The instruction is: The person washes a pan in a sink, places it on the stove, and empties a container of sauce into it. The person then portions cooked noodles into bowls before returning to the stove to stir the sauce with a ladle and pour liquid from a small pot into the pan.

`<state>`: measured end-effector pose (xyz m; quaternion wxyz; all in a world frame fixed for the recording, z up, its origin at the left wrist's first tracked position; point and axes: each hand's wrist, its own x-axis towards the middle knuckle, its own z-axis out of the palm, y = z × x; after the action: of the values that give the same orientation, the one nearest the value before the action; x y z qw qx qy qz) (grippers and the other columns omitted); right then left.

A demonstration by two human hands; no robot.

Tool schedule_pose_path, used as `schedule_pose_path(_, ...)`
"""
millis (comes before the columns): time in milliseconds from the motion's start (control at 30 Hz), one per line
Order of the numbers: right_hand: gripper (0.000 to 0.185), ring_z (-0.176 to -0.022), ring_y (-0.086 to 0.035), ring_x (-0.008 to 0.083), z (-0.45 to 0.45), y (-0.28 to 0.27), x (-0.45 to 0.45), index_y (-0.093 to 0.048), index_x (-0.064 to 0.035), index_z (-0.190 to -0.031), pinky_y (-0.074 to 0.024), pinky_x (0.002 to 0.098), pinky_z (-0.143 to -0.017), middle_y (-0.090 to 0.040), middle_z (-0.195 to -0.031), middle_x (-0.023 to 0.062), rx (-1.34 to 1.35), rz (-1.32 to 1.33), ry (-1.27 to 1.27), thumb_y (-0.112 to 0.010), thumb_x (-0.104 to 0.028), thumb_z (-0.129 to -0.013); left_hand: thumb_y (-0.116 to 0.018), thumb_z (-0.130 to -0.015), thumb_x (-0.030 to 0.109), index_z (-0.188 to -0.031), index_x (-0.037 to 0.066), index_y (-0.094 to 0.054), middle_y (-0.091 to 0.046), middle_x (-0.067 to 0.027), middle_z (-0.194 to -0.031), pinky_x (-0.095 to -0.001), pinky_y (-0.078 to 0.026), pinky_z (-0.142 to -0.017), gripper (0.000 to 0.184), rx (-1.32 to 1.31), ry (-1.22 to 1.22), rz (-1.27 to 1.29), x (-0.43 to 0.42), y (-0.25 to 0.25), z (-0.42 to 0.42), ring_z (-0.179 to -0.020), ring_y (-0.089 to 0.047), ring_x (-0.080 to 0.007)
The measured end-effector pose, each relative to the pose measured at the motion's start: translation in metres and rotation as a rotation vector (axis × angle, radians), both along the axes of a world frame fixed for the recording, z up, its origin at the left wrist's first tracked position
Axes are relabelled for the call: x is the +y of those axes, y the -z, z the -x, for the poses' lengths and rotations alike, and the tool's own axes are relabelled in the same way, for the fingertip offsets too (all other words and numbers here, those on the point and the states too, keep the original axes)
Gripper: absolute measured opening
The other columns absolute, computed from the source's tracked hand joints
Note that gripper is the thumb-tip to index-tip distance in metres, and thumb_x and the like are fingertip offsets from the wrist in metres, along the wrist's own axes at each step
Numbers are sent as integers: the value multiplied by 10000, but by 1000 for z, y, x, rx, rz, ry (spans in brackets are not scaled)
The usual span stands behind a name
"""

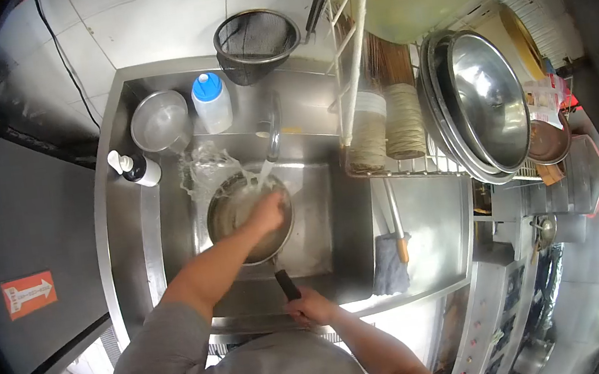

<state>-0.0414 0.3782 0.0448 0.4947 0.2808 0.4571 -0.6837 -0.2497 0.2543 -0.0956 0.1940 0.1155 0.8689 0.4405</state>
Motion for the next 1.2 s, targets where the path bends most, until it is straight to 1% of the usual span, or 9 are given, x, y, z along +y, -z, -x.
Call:
schedule_pose_path(100,196,-466,-437,100,2,15,15,-497,-117,-967,-340,293,-431,-456,-632,-19,13,2,89,-676,-113,-885,-651,-840,126,-924,29,-646,-679,-183,-864,-436,-516,-763,128,14,354,-111,-16,-15,-26,-814,-660,-360)
schedule_pose_path(233,225,-419,-386,94,-14,18,44,-506,-132,-1021,-292,280,-406,-425,-621,-25,-67,144,302,-680,-82,-888,-677,-798,113,-901,52,-653,-681,-169,-837,-422,-521,-687,122,-79,103,-177,-108,-71,-42,-770,-666,-353)
schedule_pose_path(400,227,-418,-390,95,-32,11,44,-506,-127,-1023,-288,264,-397,-429,-621,-11,-32,227,266,-674,-65,-884,-600,-841,74,-978,70,-657,-688,-189,-907,-483,-538,-753,148,200,-261,392,-235,-167,-117,-871,-683,-384)
schedule_pose_path(567,240,-419,-387,93,-35,10,24,-507,-97,-1029,-305,267,-397,-428,-620,-7,-12,239,168,-683,-72,-867,-632,-818,65,-1166,69,-587,-686,-237,-960,-486,-555,-809,350,1,-286,820,-299,-104,-214,-925,-682,-406)
schedule_pose_path(733,217,-439,-414,78,-43,8,29,-524,-70,-998,-332,263,-401,-451,-627,-10,209,13,40,-688,-114,-863,-689,-826,176,-1232,48,-569,-651,-236,-1158,-463,-552,-889,442,-279,-163,919,-281,-145,-202,-1041,-659,-398)
schedule_pose_path(833,231,-457,-538,227,-58,23,47,-558,-47,-980,-431,352,-447,-563,-641,84,380,-360,-130,-707,-164,-849,-721,-823,252,-1317,36,-540,-611,-237,-1261,-454,-529,-951,568,-167,-137,916,-256,-154,-163,-1121,-626,-395)
schedule_pose_path(900,311,-642,-637,421,-84,48,54,-582,-14,-1012,-513,442,-597,-653,-745,220,817,-1134,-317,-734,-208,-822,-725,-828,268,-1369,21,-513,-572,-238,-1325,-451,-495,-1006,631,27,-168,830,-232,-148,-131,-1197,-581,-394)
schedule_pose_path(1000,387,-877,-614,515,-92,18,66,-590,-5,-1062,-519,480,-754,-667,-875,292,575,-1201,-279,-754,-239,-800,-702,-846,190,-1393,-8,-482,-503,-245,-1414,-452,-464,-1049,622,167,-105,585,-167,-161,-71,-1276,-522,-405)
schedule_pose_path(1200,331,-753,-617,239,-155,15,100,-630,-5,-1044,-493,399,-697,-644,-792,177,666,-1008,-87,-760,-228,-837,-624,-837,68,-1519,-8,-303,-388,-227,-1540,-448,-479,-1045,757,530,17,234,-35,-125,54,-1287,-526,-399)
